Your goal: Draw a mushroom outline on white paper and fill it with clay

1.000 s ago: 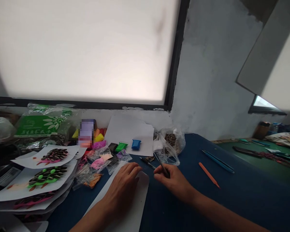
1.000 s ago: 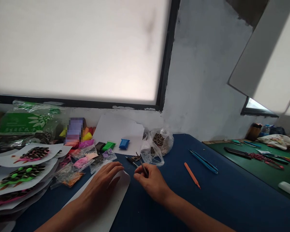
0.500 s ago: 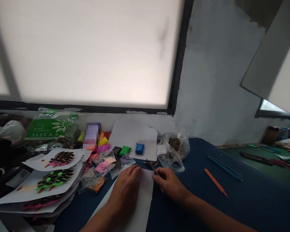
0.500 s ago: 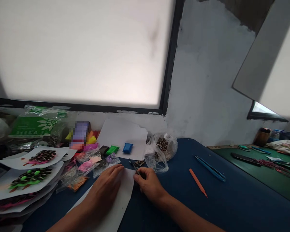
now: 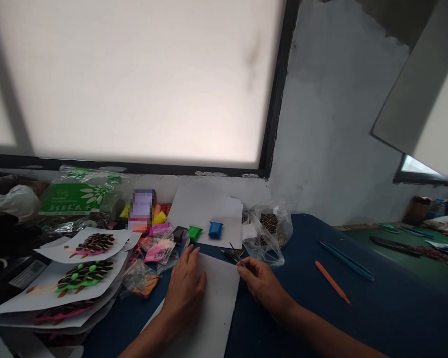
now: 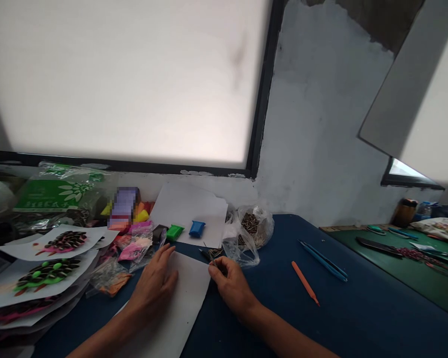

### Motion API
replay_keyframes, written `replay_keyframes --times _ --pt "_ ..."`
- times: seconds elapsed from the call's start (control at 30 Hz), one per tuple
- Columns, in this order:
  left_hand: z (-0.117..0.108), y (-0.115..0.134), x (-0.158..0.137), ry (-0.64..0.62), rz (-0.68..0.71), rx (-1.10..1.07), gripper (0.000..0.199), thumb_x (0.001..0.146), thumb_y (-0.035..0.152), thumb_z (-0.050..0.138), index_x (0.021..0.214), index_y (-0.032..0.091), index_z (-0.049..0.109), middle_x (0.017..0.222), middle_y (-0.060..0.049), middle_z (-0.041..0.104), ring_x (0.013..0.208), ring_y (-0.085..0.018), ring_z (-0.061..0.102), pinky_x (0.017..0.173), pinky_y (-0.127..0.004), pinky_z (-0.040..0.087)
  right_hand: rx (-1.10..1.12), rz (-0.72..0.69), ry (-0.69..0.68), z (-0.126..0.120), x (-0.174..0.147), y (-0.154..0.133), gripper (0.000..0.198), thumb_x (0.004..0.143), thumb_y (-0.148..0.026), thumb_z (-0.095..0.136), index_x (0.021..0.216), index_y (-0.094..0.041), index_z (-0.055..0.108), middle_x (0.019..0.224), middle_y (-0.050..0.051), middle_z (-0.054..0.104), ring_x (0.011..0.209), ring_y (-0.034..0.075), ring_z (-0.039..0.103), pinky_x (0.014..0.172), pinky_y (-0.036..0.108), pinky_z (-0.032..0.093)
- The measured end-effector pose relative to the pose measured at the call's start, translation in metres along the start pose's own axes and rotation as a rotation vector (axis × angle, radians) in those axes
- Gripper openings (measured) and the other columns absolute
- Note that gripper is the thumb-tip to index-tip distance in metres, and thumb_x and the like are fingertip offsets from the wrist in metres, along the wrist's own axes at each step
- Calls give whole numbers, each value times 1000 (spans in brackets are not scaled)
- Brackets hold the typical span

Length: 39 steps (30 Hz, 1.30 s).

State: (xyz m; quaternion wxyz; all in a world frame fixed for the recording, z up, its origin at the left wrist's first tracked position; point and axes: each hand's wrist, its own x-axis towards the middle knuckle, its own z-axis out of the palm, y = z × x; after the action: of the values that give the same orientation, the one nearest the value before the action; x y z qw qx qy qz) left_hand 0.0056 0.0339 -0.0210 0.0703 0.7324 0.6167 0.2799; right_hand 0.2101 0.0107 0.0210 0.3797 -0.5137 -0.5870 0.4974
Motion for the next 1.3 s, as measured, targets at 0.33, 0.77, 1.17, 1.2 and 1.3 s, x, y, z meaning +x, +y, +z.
replay_keyframes --times 0.33,0.77,1.17,1.2,1.3 --pt "0 3 -3 128 42 -72 37 79 7 45 111 17 62 131 -15 52 118 -33 59 95 -50 52 58 120 -30 -3 5 -9 28 92 -43 60 80 -19 51 51 -14 33 37 3 15 35 18 14" --pt "0 -12 -1 163 114 -109 40 82 11 48 115 25 65 125 -11 53 116 -34 57 92 -52 52 111 157 -68 -4 1 -18 23 95 -37 55 83 -18 55 62 -9 51 35 1 18 34 16 12" --pt "-5 2 -1 55 66 23 54 81 5 50 129 22 65 143 -13 54 133 -37 49 104 -57 44 44 117 -102 -5 5 -10 22 91 -38 60 84 -18 57 46 -14 35 35 3 20 33 17 16" --pt "-4 2 -1 38 64 36 54 81 5 51 130 22 65 144 -14 54 133 -38 49 104 -57 43 42 114 -102 -5 5 -10 22 91 -39 60 83 -18 56 46 -14 34 35 3 19 33 17 16" --pt "-4 4 -1 11 63 69 56 80 4 53 132 20 63 147 -16 51 136 -38 46 106 -58 41 34 111 -101 -5 5 -10 21 91 -38 59 84 -18 55 45 -15 32 35 4 18 34 17 16"
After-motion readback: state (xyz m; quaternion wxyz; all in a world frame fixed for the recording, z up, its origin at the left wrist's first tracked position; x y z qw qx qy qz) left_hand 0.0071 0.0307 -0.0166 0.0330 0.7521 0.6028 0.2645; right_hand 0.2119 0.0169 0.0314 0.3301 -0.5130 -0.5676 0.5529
